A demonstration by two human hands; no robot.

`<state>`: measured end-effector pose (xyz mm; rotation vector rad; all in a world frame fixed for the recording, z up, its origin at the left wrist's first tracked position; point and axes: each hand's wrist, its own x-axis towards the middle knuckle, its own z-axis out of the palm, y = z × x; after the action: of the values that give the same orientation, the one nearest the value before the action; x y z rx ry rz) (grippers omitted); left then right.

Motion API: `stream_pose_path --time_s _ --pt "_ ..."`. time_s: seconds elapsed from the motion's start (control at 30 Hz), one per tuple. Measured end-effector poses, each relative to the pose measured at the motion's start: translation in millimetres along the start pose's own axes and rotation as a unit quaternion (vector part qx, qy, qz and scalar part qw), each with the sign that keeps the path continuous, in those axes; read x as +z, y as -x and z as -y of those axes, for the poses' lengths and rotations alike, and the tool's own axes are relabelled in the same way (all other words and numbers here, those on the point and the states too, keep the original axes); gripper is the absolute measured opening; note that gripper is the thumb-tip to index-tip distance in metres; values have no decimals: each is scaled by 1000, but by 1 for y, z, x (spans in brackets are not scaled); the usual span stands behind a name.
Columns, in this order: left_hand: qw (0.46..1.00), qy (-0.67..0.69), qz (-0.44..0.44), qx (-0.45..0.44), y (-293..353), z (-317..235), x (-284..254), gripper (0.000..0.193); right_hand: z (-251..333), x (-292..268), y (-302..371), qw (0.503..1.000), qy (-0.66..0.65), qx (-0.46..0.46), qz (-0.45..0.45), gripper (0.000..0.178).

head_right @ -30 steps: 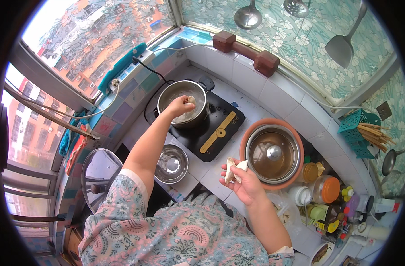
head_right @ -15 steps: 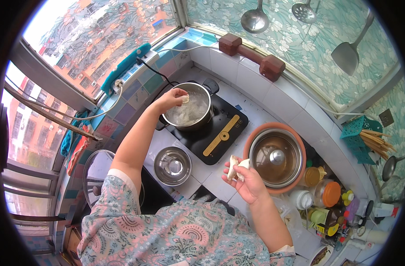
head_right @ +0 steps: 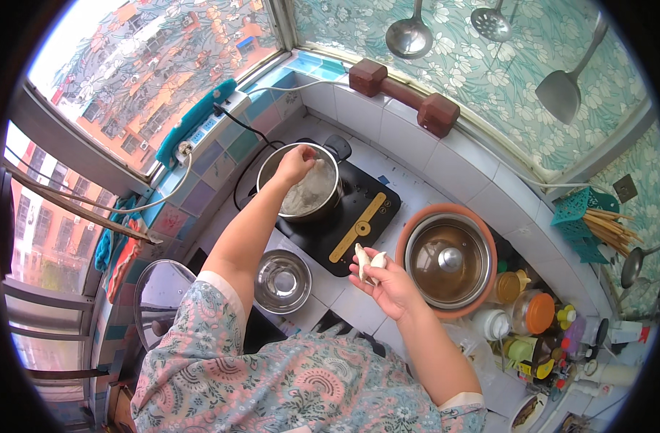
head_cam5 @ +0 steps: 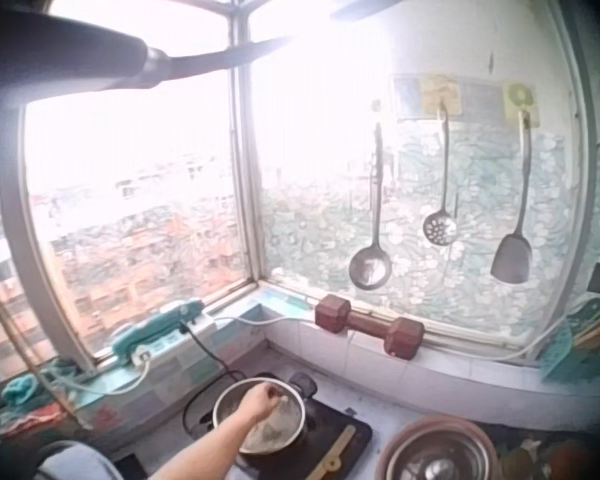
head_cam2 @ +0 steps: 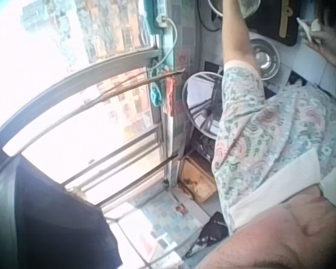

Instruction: The person prepares and cooks dumplings in a kitchen. They separate frozen dumplings from a plastic bag and place them into a pot of boiling water on an electric stove. The person uses a ladle to stir the contents and covers the pot with a lid. They also store the remaining dumplings in a refrigerator.

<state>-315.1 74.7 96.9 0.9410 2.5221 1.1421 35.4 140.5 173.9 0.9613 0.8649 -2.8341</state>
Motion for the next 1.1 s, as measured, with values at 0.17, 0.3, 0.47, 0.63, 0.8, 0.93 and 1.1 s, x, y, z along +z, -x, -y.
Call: stream_pose_path --time_s 0.17,0.3,0.47,0.63,0.8,0.93,1.1 --pt "988 109 96 51 52 -84 -34 21 9 11 -24 999 -35 -21 5 44" --pt "923 92 347 137 124 -126 -31 36 9 15 -43 994 83 -1 77 49" --pt "917 61 378 112 149 -122 -31 38 3 15 -55 979 170 7 111 56" --pt "886 148 440 10 141 -113 -44 35 10 36 -59 959 209 10 193 68" --pt "891 258 373 24 117 -80 -47 26 13 36 -65 983 129 -18 127 74" --pt "980 113 166 7 85 -51 -64 25 19 18 -52 989 119 -79 23 67" --pt "994 -67 79 43 68 -8 -33 31 28 3 -3 979 150 -141 -4 43"
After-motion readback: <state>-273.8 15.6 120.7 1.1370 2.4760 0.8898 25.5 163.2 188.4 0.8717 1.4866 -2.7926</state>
